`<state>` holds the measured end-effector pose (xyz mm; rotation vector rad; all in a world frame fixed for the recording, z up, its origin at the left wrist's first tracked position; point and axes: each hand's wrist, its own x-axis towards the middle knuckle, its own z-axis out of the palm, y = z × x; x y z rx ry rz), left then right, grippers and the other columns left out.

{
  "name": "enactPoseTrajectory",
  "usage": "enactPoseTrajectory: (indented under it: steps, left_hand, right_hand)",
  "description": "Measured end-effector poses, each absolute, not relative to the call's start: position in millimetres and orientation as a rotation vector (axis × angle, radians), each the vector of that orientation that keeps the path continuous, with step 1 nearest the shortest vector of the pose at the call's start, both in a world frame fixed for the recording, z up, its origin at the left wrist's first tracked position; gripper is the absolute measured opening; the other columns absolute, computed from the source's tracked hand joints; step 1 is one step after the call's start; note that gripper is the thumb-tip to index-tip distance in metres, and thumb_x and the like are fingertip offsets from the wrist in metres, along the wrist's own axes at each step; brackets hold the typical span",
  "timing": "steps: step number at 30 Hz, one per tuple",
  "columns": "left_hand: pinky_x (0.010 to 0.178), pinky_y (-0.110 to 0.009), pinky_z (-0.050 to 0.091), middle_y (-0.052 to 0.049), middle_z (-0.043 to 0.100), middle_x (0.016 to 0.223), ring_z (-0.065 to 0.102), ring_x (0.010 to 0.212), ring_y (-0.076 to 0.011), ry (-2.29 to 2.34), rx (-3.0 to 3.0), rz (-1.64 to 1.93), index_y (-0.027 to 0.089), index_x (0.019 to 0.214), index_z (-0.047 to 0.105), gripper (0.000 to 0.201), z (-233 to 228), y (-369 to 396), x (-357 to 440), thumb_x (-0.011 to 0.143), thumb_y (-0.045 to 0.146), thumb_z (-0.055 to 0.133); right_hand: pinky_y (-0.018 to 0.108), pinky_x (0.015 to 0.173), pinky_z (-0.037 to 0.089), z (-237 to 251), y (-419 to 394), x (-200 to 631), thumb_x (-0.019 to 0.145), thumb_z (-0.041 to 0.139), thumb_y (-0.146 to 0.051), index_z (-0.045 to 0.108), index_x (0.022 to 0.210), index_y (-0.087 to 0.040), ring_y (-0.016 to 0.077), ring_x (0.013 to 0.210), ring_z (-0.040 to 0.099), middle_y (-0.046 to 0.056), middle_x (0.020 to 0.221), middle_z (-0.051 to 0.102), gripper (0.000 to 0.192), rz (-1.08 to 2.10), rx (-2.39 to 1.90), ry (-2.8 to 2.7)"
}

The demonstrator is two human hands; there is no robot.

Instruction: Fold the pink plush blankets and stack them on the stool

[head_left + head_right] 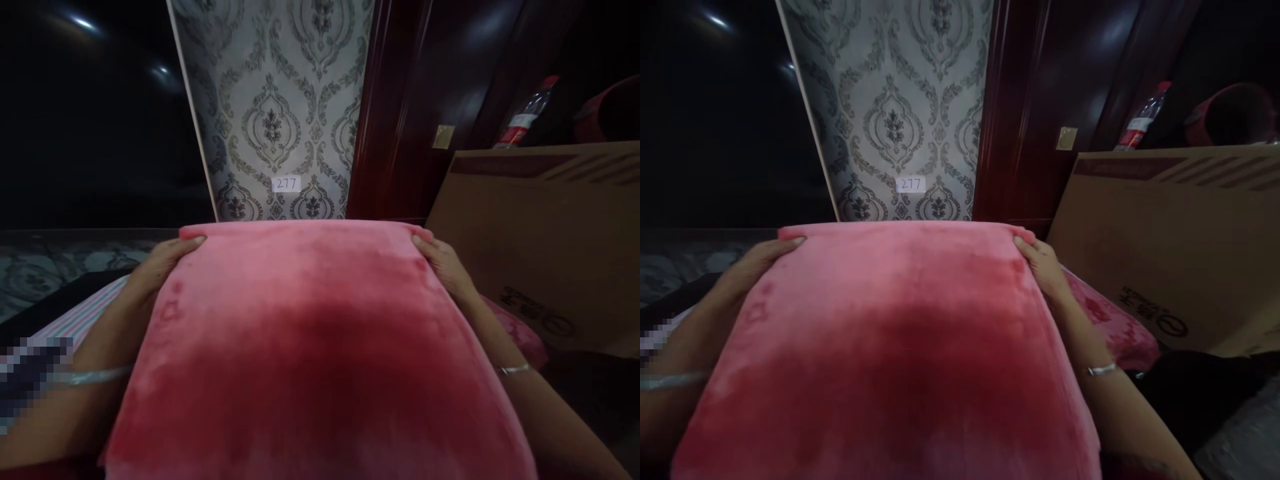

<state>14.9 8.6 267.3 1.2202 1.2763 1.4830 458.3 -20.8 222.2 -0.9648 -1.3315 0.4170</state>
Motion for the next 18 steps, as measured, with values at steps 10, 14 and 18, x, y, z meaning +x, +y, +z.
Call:
enactPoseTrajectory:
  steps: [10, 14, 18]
  left_hand:
    - [0.083, -0.028, 0.052, 0.002, 0.069, 0.086, 0.059, 0.077, -0.0111, 1.167, 1.792, 1.725, 0.007, 0.105, 0.065, 0.048, 281.4, 41.7, -1.4, 0.071, 0.038, 0.078]
    - [0.103, -0.04, 0.047, -0.007, 0.069, 0.115, 0.062, 0.109, -0.0243, 1.344, 2.224, 1.447, 0.011, 0.11, 0.064, 0.052, 196.5, 34.5, -33.6, 0.074, 0.049, 0.068]
    - [0.099, -0.039, 0.052, -0.011, 0.072, 0.112, 0.067, 0.108, -0.0264, 1.428, 2.383, 1.072, 0.02, 0.096, 0.068, 0.037, 83.3, 18.5, -54.6, 0.077, 0.048, 0.053]
  right_hand:
    - [0.038, 0.089, 0.053, 222.6, 30.8, 469.0, 0.078, 0.07, -0.038, 0.07, 0.102, -0.021, 0.0205, 0.094, 0.066, 0.003, 0.099, 0.073, 0.029, 0.186, -0.845, -1.321]
    - [0.045, 0.103, 0.046, 136.9, 5.6, 462.7, 0.083, 0.063, -0.04, 0.071, 0.107, -0.023, 0.0265, 0.113, 0.061, 0.008, 0.116, 0.069, 0.031, 0.069, -1.014, -1.502]
    - [0.045, 0.098, 0.05, 23.9, -19.6, 454.1, 0.085, 0.054, -0.036, 0.074, 0.099, -0.024, 0.0268, 0.11, 0.062, 0.01, 0.114, 0.067, 0.028, 0.244, -1.207, -1.674]
